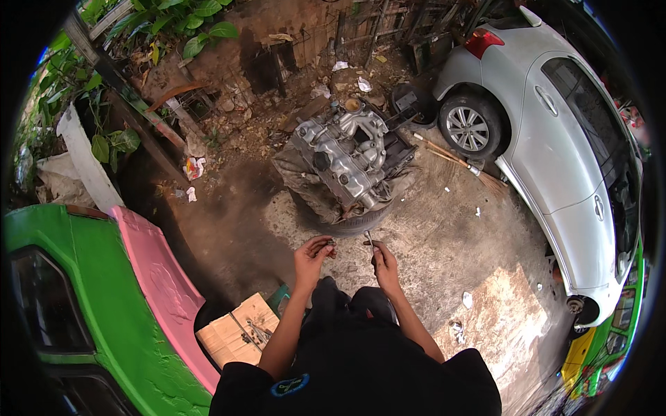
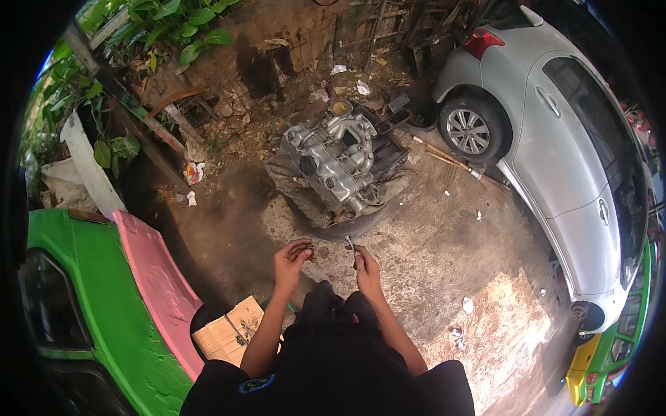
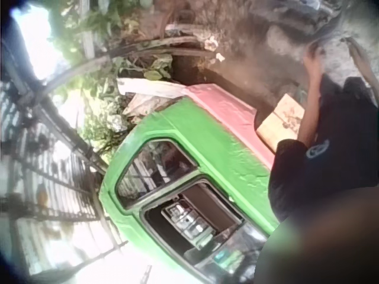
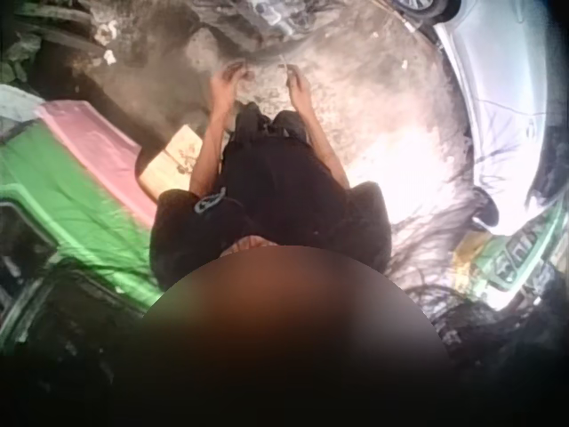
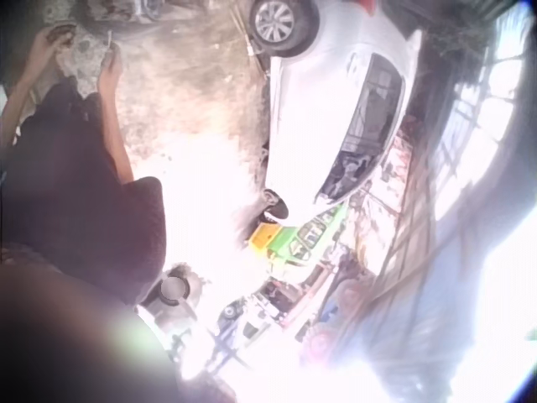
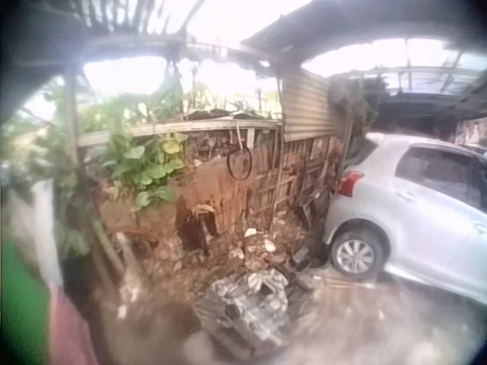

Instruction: The person uses a wrench to loosen and remove bolts from a car engine block resting on a tire. They repeatedly reposition the engine and continue removing bolts from different sections.

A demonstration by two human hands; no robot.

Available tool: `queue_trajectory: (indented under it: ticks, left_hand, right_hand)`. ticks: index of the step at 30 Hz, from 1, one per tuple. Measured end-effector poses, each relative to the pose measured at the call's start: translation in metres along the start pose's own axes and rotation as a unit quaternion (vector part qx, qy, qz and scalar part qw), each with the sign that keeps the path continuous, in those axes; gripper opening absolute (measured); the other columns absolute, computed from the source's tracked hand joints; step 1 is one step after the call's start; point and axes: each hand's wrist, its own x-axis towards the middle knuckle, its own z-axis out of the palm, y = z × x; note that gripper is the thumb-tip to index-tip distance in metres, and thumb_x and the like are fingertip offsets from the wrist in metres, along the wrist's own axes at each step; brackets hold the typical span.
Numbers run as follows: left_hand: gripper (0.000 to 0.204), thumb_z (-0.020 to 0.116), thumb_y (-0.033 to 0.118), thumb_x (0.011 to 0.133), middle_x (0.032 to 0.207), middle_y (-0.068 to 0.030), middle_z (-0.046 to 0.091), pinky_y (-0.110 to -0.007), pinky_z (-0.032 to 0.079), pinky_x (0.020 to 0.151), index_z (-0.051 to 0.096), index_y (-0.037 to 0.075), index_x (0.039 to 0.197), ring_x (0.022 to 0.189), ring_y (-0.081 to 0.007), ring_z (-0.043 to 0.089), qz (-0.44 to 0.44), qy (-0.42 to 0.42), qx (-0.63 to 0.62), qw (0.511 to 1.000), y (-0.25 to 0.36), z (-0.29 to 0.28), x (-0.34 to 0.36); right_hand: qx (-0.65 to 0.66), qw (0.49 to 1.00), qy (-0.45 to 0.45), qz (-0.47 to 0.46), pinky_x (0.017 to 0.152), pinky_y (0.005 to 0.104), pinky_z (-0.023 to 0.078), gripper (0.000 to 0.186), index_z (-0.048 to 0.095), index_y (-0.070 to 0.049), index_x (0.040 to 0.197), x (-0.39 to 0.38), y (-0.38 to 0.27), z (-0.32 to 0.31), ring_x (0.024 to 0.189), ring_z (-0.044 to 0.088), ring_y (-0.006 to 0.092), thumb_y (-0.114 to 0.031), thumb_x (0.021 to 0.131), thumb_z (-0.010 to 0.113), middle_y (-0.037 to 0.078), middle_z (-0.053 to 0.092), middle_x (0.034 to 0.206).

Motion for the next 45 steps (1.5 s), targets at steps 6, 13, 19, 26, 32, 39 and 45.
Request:
queue_trajectory:
  ticks: [6,13,19,26,32,39,45]
  left_hand:
    - [0.028,0.063,0.009,0.100,0.109,-0.0137,0.070,-0.032,0.056,0.080,0.062,-0.004,0.124,0.089,-0.0209,0.068,-0.130,-0.043,-0.242,0.960,0.024,-0.004,0.060]
    - [0.026,0.063,0.010,0.100,0.109,-0.0117,0.070,-0.032,0.055,0.084,0.063,-0.002,0.123,0.094,-0.0202,0.068,-0.157,-0.068,-0.216,0.961,0.040,0.010,0.150]
    - [0.024,0.072,0.009,0.093,0.104,-0.0077,0.070,-0.029,0.051,0.080,0.067,-0.001,0.115,0.092,-0.0138,0.065,-0.033,-0.039,0.080,0.995,0.068,0.027,0.237]
    - [0.022,0.079,0.006,0.086,0.090,-0.0062,0.072,-0.027,0.047,0.066,0.070,-0.001,0.105,0.077,-0.0087,0.061,0.060,-0.054,0.280,0.957,0.081,0.036,0.323]
    - [0.022,0.080,0.004,0.082,0.093,-0.0050,0.075,-0.024,0.046,0.063,0.070,0.001,0.102,0.078,-0.0061,0.063,0.046,-0.178,0.374,0.909,0.072,0.043,0.387]
    - [0.020,0.079,0.005,0.083,0.094,-0.0105,0.077,-0.033,0.056,0.075,0.071,0.000,0.101,0.093,-0.0212,0.076,0.026,-0.378,0.363,0.852,0.054,0.043,0.450]
    - [0.020,0.081,0.010,0.082,0.090,-0.0112,0.077,-0.035,0.056,0.074,0.072,0.004,0.098,0.089,-0.0266,0.075,0.063,-0.432,0.410,0.801,0.049,0.037,0.465]
  right_hand:
    - [0.051,0.998,0.025,0.042,0.062,0.0257,0.037,0.029,0.064,-0.001,0.123,0.064,-0.013,0.018,0.068,0.041,0.0078,-0.020,0.107,0.050,-0.002,0.045,0.073]
    - [0.017,0.999,0.050,-0.001,0.055,0.0254,0.033,0.029,0.064,-0.002,0.122,0.159,-0.011,0.016,0.062,0.039,0.0065,-0.022,0.107,0.050,-0.003,0.045,0.071]
    - [-0.046,0.993,0.101,-0.044,0.064,0.0279,0.039,0.025,0.065,-0.001,0.121,0.234,-0.032,0.001,0.070,0.045,0.0104,-0.016,0.105,0.052,0.003,0.051,0.074]
    - [-0.088,0.993,0.081,0.012,0.071,0.0333,0.046,0.030,0.064,-0.001,0.122,0.276,-0.043,-0.014,0.075,0.056,0.0170,-0.022,0.105,0.052,0.010,0.059,0.078]
    - [-0.109,0.982,0.143,0.062,0.070,0.0340,0.047,0.032,0.064,-0.001,0.123,0.284,-0.043,-0.001,0.073,0.057,0.0192,-0.024,0.104,0.053,0.012,0.061,0.078]
    - [-0.097,0.933,0.335,0.092,0.068,0.0332,0.044,0.032,0.064,0.002,0.121,0.271,-0.046,0.062,0.071,0.051,0.0155,-0.023,0.104,0.054,0.011,0.059,0.076]
    - [-0.054,0.897,0.425,0.109,0.064,0.0338,0.042,0.034,0.064,0.002,0.121,0.263,-0.047,0.119,0.067,0.048,0.0137,-0.024,0.103,0.052,0.008,0.052,0.069]
